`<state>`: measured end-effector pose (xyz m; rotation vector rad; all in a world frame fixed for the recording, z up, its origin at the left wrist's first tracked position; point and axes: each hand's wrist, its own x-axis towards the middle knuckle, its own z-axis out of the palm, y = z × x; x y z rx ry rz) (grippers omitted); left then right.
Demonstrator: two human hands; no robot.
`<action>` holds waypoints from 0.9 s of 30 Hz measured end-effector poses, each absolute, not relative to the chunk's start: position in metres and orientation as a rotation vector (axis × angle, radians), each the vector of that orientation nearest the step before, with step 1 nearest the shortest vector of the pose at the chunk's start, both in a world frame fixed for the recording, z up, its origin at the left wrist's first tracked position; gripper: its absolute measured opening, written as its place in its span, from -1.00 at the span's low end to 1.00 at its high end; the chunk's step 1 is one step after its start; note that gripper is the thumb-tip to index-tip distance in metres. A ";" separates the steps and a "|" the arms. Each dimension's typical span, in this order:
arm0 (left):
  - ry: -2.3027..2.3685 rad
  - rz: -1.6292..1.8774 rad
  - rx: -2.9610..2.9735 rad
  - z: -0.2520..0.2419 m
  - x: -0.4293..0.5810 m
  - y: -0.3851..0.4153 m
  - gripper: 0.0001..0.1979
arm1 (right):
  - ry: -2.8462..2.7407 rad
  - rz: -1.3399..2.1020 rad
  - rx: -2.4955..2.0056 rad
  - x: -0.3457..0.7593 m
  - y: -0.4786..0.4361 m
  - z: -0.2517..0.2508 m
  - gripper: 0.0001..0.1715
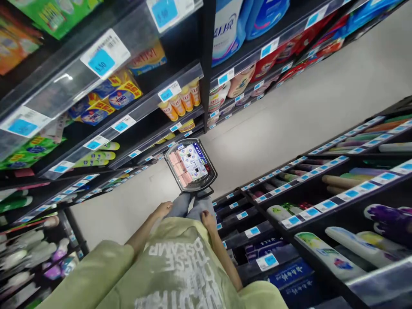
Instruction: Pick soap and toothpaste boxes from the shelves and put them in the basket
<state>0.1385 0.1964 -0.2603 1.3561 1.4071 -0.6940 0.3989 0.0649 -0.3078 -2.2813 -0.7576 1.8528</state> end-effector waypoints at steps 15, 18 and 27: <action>1.364 -0.914 1.750 -0.452 0.169 0.315 -0.45 | 0.154 1.527 -2.260 0.330 -0.009 -0.352 -0.22; 1.374 -0.955 1.825 -0.502 0.170 0.335 -0.31 | 0.340 1.459 -2.261 0.314 -0.015 -0.355 -0.25; 1.259 -1.051 1.969 -0.582 0.171 0.347 -0.05 | 0.426 1.441 -2.392 0.310 -0.012 -0.360 -0.39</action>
